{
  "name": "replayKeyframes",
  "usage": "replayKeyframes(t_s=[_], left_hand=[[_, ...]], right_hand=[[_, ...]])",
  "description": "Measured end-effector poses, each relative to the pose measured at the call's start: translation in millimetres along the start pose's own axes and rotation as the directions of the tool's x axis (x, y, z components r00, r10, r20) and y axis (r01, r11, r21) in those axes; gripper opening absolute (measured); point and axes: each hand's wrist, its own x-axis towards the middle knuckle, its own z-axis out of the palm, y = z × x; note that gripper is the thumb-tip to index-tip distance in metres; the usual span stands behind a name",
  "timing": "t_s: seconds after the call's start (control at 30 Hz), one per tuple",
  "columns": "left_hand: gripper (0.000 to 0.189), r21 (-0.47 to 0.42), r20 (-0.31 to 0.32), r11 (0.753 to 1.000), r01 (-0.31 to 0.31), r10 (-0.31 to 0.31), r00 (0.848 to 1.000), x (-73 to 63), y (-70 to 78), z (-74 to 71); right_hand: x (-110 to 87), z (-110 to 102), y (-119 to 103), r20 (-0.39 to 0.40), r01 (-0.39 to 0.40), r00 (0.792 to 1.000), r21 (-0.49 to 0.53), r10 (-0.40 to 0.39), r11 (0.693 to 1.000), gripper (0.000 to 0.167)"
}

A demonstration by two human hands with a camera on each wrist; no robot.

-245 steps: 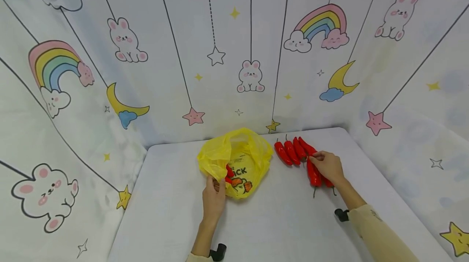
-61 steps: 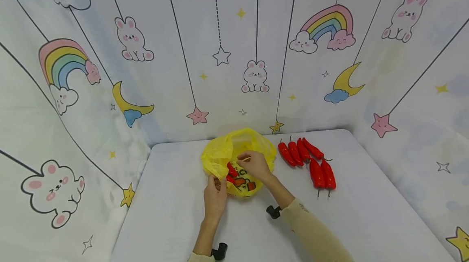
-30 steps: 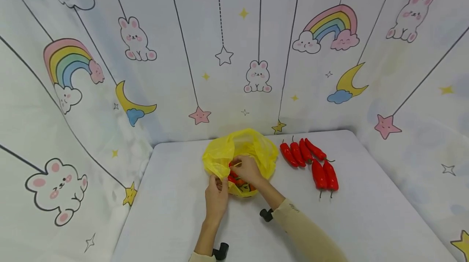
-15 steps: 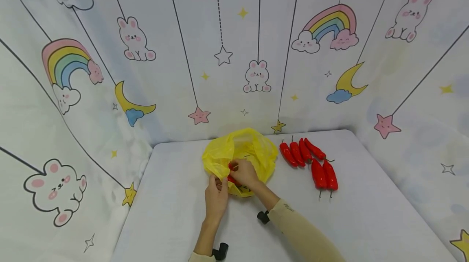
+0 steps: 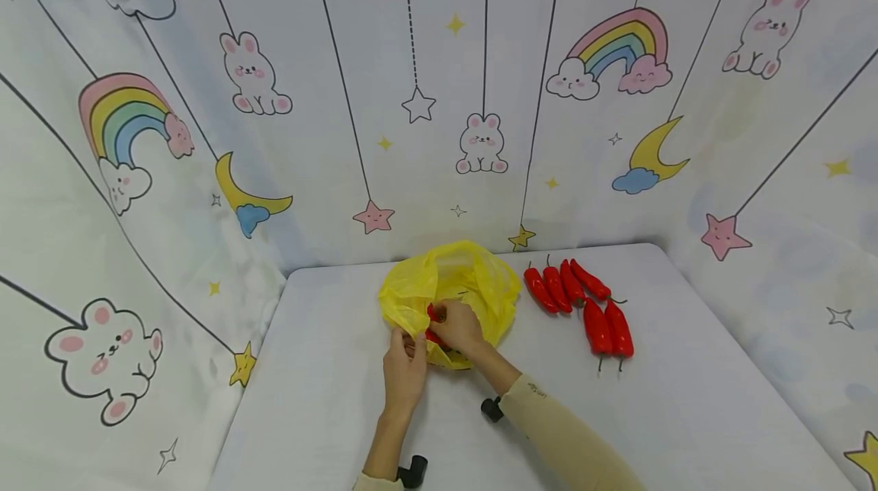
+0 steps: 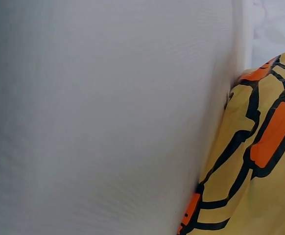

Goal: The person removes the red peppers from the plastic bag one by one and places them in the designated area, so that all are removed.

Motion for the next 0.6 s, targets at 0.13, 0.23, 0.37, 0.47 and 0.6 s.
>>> replayKeyframes(t_s=[0.13,0.23,0.37,0.47,0.6], left_hand=[[0.018,0.002,-0.005,1.0,-0.013,0.013,1.0,0.0,-0.8,0.3],[0.018,0.0,-0.007,1.0,-0.019,0.019,1.0,-0.3,0.0,-0.1],[0.017,0.004,-0.005,1.0,-0.013,0.013,1.0,-0.6,1.2,-0.8],[0.017,0.007,-0.004,1.0,-0.007,0.007,1.0,-0.6,1.2,-0.7],[0.017,0.0,0.002,1.0,-0.004,0.004,1.0,-0.5,1.7,-0.7]], right_hand=[[-0.3,0.2,-1.2,-0.003,-0.015,1.0,-0.002,0.015,1.0,0.027],[-0.8,0.5,-1.5,0.0,-0.024,1.0,-0.005,0.024,1.0,0.028],[-1.2,1.1,-1.6,-0.007,-0.015,1.0,-0.004,0.015,1.0,0.028],[-1.4,1.4,-2.2,-0.018,0.004,1.0,0.003,-0.004,1.0,0.028],[-2.5,1.6,-2.9,-0.039,0.023,0.999,0.011,-0.023,1.0,0.029]])
